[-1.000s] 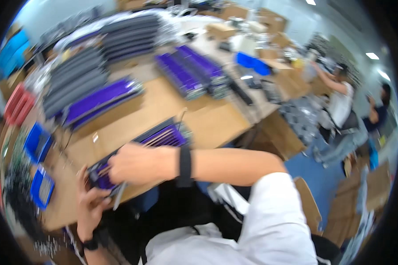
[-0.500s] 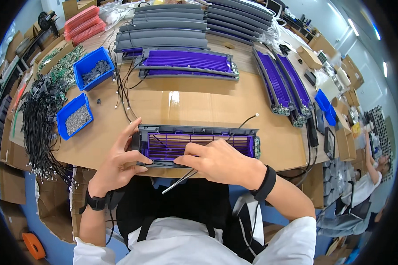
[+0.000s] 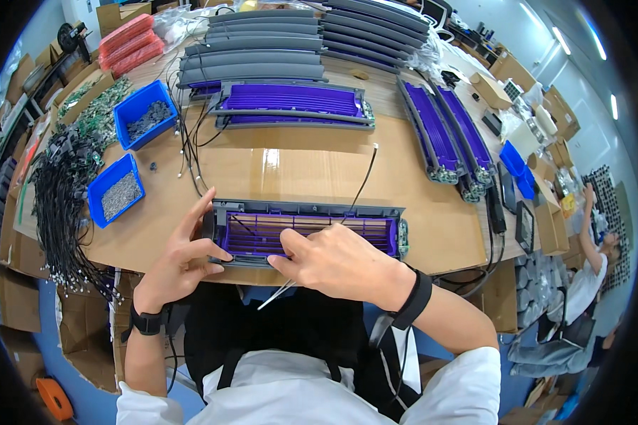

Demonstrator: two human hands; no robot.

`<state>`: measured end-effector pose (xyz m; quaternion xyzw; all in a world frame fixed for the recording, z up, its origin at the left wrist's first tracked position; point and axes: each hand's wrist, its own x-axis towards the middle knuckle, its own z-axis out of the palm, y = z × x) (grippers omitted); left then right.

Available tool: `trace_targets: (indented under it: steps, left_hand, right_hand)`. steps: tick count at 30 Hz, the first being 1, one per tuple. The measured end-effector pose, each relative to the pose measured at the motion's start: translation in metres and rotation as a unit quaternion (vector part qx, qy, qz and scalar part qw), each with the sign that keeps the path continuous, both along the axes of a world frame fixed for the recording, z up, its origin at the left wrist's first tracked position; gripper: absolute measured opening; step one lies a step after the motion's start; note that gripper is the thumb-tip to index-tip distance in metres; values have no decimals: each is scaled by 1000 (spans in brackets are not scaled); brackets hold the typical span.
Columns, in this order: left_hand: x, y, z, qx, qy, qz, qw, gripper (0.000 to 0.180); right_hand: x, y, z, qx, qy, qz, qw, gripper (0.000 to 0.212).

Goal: The person uses a metal tool to press down on the internal components of a purple electronic device. They repeat this action on multiple units, moving each finished device to a stack on the table. The person handles the devices one at a time, using the tool to ensure the internal parts are seated correctly.

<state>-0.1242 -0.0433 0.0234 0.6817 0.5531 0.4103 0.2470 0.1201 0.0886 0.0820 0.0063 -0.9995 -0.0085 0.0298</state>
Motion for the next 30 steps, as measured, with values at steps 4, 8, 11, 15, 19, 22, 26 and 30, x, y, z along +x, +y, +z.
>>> trace_targets:
  steps: [4, 8, 11, 15, 19, 22, 26, 30]
  left_hand:
    - [5, -1, 1, 86, 86, 91, 988, 38]
    - [46, 8, 0, 188, 108, 124, 968, 38]
    - [60, 14, -11, 156, 65, 150, 974, 29]
    - [61, 16, -17, 172, 73, 174, 967, 22]
    - [62, 19, -16, 168, 92, 166, 967, 20]
    - [63, 16, -12, 156, 112, 176, 966, 20]
    - [65, 16, -10, 153, 117, 171, 966, 20]
    - [67, 17, -10, 148, 127, 172, 966, 20]
  right_hand:
    - [-11, 1, -5, -6, 37, -26, 999, 32]
    - [-19, 3, -10, 6, 46, -54, 997, 34]
    - [-16, 6, -10, -1, 49, -62, 997, 33]
    - [2, 15, -1, -62, 49, -81, 994, 30]
    - [13, 26, 0, -140, 37, -101, 984, 32]
    - [12, 31, -5, -144, 50, -90, 984, 34]
    - [16, 24, -2, -98, 49, -77, 991, 35]
    - [17, 19, -1, -70, 37, -105, 991, 35]
